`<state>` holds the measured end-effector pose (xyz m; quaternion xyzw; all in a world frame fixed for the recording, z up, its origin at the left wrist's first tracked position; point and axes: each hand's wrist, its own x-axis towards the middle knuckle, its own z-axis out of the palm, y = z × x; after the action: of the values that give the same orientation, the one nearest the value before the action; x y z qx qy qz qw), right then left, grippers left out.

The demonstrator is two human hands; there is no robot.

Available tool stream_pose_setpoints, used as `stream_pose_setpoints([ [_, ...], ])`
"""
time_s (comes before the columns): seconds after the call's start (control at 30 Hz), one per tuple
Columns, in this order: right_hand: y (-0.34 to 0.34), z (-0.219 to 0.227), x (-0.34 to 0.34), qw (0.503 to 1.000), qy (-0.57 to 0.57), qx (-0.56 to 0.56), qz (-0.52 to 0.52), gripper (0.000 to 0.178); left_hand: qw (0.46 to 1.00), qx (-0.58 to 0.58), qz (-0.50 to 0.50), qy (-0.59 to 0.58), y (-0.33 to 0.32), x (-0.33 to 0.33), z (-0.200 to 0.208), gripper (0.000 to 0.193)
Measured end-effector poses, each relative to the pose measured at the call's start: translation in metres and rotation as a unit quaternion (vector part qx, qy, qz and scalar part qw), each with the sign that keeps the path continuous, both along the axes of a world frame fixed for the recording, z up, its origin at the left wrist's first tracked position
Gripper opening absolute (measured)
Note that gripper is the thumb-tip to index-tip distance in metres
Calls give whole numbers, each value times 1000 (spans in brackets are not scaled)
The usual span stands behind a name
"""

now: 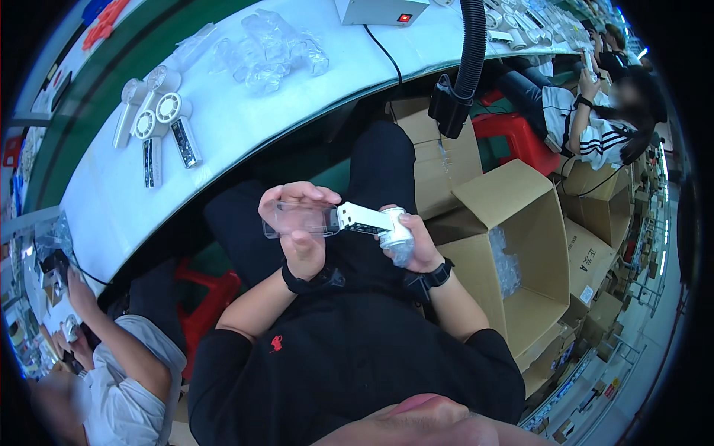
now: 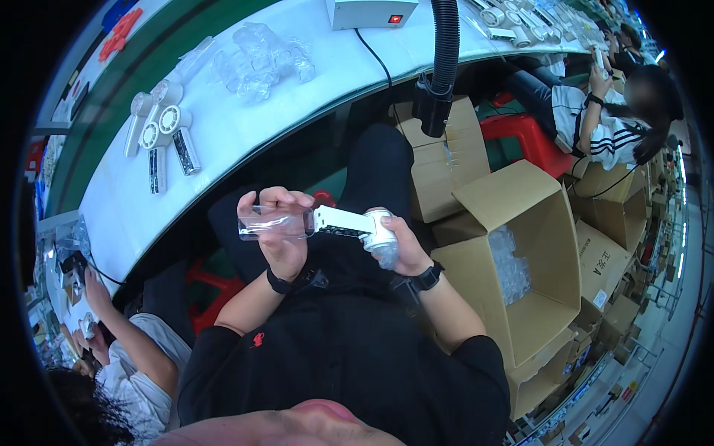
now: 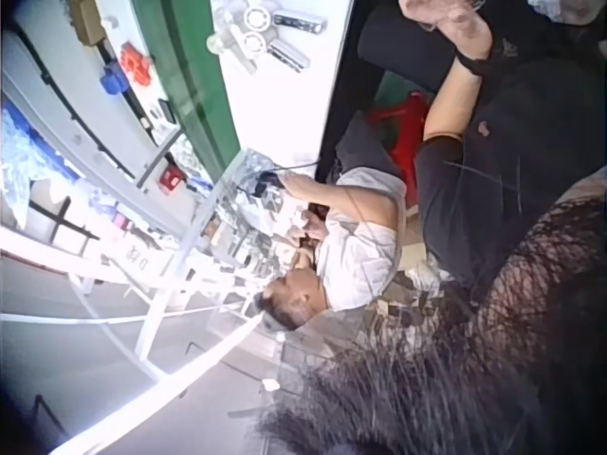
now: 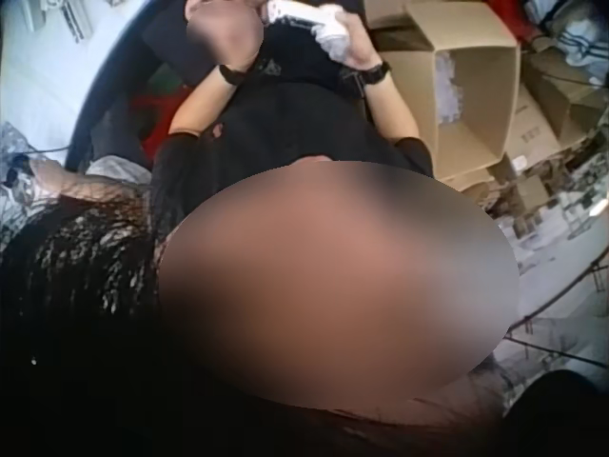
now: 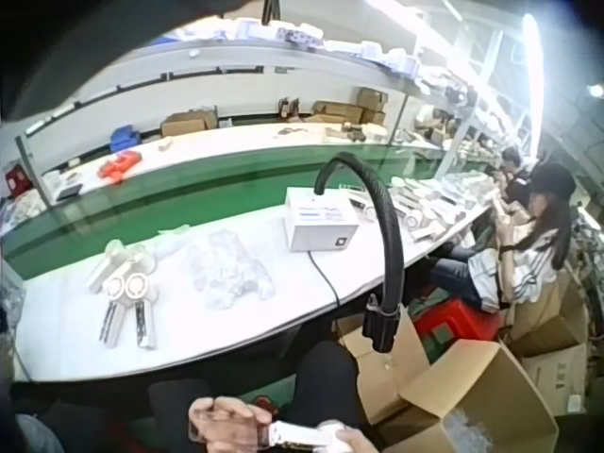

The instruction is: The person removes a handheld fan from a plastic bag, inspects it, and inserts a battery component. They then set the fan down and pick up another plastic bag to repeat the process.

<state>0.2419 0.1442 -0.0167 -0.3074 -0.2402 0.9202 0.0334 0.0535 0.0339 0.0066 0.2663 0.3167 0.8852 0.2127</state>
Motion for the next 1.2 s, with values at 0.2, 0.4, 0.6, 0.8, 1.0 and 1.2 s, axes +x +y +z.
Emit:
stream_pose_setpoints([
  [0.2, -16, 9, -12, 999, 19, 30, -24, 37, 996, 23, -71, -50, 5, 7, 3, 67],
  [0.4, -31, 23, -37, 988, 35, 84, -125, 40, 977, -116, -171, 57, 0, 27, -1, 60],
  [0.6, 1, 39, -20, 881, -22, 473, -17, 48, 857, -217, -464, 59, -20, -44, 5, 48],
  [0.8, -7, 60, -25, 764, -24, 619, 181, 34, 759, -371, -496, 202, -46, -31, 7, 39],
  [1.0, -33, 36, -9, 921, -34, 333, 198, 22, 645, -407, -566, 314, -59, -9, 15, 37],
  [1.2, -58, 48, 0, 944, -73, 306, 101, 27, 634, -411, -569, 325, -64, 2, 19, 35],
])
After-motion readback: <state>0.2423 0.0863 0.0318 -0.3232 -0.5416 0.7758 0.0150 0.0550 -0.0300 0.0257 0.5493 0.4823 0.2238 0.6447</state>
